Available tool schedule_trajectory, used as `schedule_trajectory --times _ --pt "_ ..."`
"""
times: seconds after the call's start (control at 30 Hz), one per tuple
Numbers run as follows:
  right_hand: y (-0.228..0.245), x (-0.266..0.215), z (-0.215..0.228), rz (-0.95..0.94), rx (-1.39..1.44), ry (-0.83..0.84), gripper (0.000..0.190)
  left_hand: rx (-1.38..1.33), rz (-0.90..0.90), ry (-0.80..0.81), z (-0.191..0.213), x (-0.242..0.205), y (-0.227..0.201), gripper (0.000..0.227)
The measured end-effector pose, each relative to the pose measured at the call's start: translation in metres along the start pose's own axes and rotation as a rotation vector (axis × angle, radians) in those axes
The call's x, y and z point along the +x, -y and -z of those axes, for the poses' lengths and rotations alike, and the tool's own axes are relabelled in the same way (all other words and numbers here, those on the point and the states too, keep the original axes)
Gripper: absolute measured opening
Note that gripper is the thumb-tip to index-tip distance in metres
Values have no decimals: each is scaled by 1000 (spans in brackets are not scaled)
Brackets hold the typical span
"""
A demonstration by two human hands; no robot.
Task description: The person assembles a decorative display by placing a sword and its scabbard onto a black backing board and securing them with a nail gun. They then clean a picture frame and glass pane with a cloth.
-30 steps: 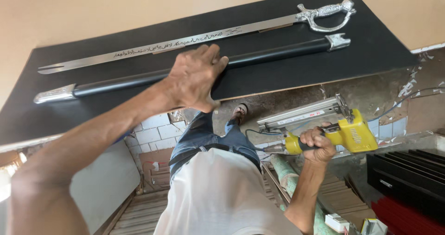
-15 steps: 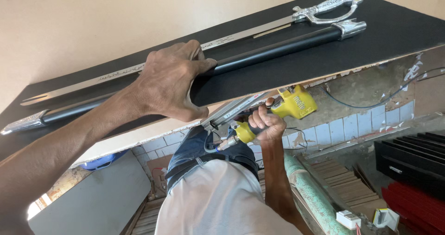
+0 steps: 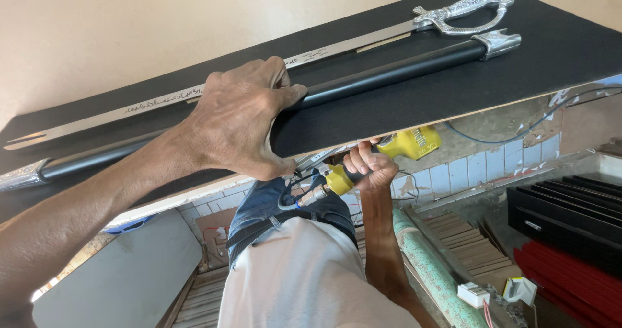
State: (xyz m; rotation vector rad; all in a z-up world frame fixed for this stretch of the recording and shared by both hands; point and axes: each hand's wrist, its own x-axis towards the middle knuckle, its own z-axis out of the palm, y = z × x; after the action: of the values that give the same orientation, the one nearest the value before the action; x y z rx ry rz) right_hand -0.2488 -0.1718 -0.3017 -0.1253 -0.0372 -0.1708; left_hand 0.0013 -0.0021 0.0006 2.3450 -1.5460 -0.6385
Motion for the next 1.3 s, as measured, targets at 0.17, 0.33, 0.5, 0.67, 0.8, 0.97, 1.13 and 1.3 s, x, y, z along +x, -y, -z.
schedule_trajectory --times 0.17,0.33,0.5,0.67,0.8,0.97,1.13,1.3 --pt "-1 -2 1 11 -3 -19 38 -2 -5 -7 -1 1 1 92" --pt "-12 -8 -13 45 -28 -73 38 12 -14 -18 -3 1 2 93" --pt "-28 -1 -27 -39 -9 -84 41 5 -57 -77 -6 0 3 92" --pt "-35 -1 -37 -46 -26 -124 39 -12 -32 -35 -8 2 3 90" --pt "-55 -5 -45 -67 -53 -115 39 -18 -62 -73 -7 2 2 84" --pt "-80 3 -47 -108 -51 -95 38 -6 -57 -57 -7 3 2 83" --pt "-83 1 -42 -123 -39 -96 38 6 -66 -52 -13 5 3 87" --pt "-60 -14 -31 -28 -19 -91 39 42 -14 24 -7 3 2 90"
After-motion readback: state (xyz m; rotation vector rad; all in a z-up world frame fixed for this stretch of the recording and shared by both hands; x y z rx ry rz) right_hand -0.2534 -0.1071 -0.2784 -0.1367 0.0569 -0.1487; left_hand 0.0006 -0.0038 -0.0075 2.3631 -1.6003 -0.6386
